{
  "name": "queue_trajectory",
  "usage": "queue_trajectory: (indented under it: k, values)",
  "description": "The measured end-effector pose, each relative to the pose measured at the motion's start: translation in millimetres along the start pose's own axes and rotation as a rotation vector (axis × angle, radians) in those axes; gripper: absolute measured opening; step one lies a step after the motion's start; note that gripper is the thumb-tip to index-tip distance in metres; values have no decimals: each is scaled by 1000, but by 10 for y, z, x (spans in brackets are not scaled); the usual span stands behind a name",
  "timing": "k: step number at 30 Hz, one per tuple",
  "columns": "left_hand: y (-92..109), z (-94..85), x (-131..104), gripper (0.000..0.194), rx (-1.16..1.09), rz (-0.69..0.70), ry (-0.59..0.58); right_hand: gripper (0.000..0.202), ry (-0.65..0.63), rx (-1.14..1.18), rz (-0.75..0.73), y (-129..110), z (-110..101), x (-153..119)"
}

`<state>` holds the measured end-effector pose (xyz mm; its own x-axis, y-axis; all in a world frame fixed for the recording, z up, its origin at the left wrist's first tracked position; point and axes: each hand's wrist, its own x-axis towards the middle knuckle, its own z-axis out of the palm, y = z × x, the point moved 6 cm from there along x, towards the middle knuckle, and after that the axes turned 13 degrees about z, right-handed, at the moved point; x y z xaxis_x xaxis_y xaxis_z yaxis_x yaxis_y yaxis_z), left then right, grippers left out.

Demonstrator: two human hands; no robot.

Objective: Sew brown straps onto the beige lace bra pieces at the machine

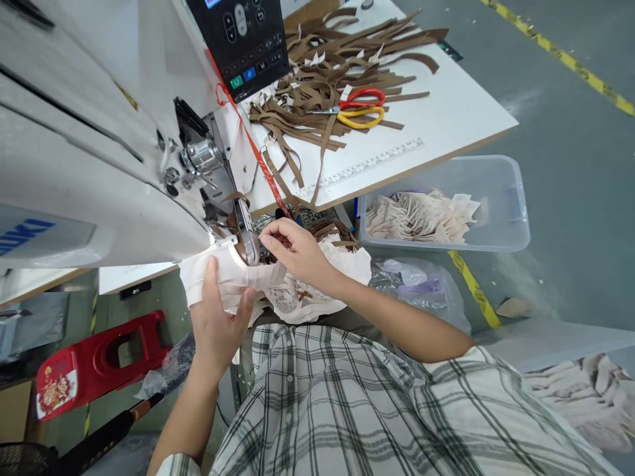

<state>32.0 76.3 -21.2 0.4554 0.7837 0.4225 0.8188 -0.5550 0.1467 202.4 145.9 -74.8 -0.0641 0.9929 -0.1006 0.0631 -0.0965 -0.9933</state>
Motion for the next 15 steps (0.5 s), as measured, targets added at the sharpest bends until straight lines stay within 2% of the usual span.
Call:
queue_trajectory:
  k: [8,15]
  values:
    - [-23,2,-18,80,-41,-42,-47,20,-16,22,5,-39,2,-43]
    - [-53,33,-35,82,-63,-73,-61,20,22,-18,-31,-95,-21,-155]
